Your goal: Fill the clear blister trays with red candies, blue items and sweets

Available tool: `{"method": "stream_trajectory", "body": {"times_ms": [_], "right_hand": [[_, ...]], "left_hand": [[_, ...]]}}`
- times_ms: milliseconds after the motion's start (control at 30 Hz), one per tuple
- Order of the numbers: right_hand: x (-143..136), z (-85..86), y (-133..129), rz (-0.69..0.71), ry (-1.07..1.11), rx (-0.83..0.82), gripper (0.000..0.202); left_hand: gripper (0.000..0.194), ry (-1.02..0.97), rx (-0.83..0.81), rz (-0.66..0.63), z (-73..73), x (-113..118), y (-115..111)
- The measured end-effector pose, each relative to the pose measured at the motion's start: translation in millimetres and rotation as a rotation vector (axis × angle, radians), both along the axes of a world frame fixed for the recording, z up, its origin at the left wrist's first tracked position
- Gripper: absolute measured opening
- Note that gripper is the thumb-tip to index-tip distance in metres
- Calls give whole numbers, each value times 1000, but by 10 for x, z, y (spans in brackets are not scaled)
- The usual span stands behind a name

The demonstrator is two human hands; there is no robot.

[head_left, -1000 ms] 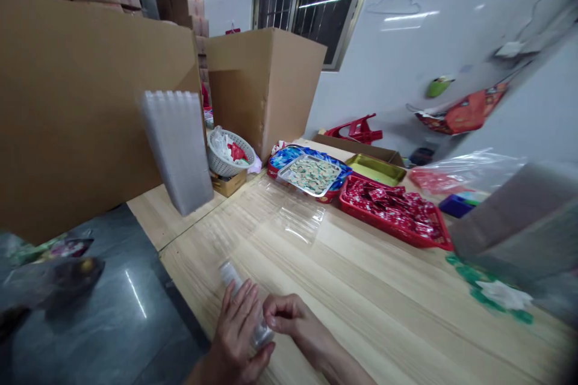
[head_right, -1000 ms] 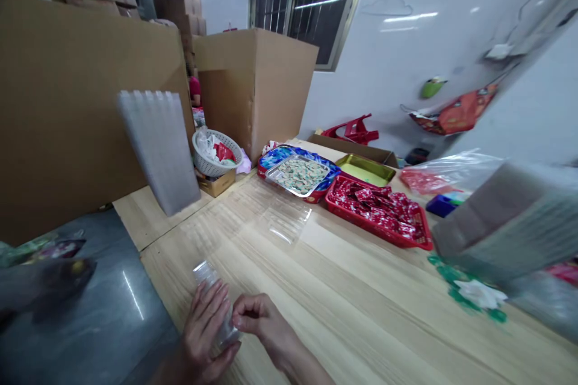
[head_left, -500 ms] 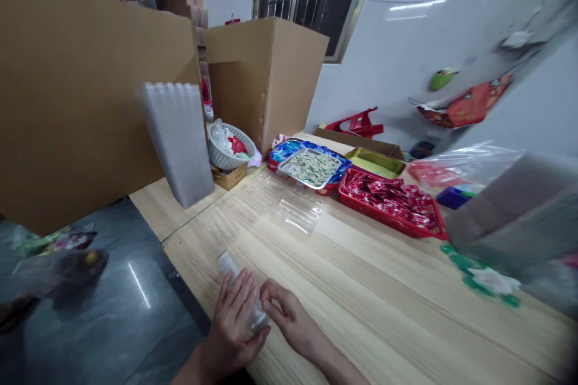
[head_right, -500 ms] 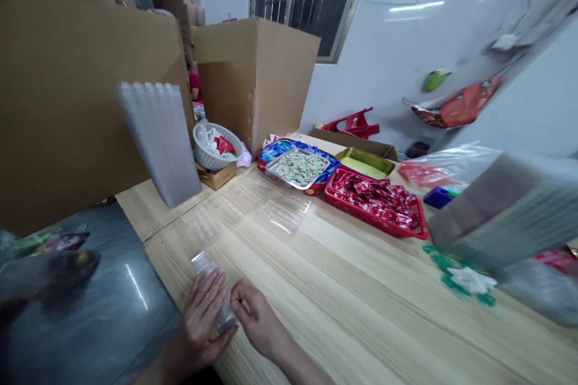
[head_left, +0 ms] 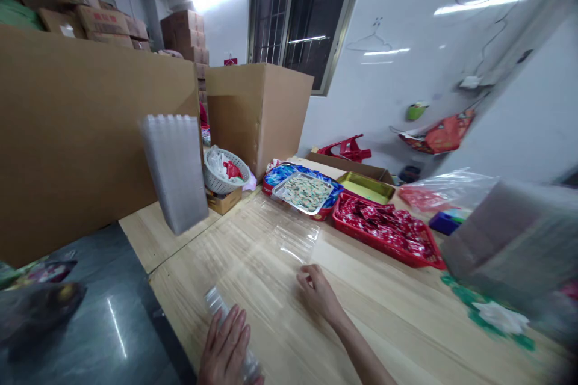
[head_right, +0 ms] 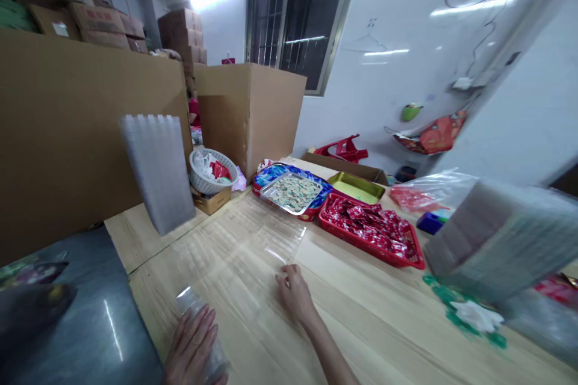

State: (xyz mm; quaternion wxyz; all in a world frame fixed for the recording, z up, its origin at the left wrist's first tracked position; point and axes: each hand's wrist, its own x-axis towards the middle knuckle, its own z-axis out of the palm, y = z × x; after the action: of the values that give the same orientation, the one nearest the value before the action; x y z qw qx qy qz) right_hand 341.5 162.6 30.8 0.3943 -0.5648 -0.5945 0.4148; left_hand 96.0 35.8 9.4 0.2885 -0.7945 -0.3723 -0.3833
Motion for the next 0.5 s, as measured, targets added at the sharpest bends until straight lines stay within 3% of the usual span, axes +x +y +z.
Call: {"method": "stream_trajectory", "body": {"times_ms": [67, 200, 233, 333, 500], "right_hand": [[-56, 76, -124, 20, 18, 85, 29], [-406, 179, -698, 488, 275, -132, 33], [-502, 185, -829, 550, 355, -188, 35], [-704, 187, -1058, 553, 528, -288, 36], [-780, 215, -1112, 486, 560, -345, 38]], "left_hand": [[42, 14, -3, 1, 6, 3, 1], [45, -28, -50, -9, -16, 13, -36], [46, -43, -63, -11, -26, 15, -49], [49, -74, -98, -20, -42, 15, -87], [55, -53, -166, -18, 62, 12, -161]]}}
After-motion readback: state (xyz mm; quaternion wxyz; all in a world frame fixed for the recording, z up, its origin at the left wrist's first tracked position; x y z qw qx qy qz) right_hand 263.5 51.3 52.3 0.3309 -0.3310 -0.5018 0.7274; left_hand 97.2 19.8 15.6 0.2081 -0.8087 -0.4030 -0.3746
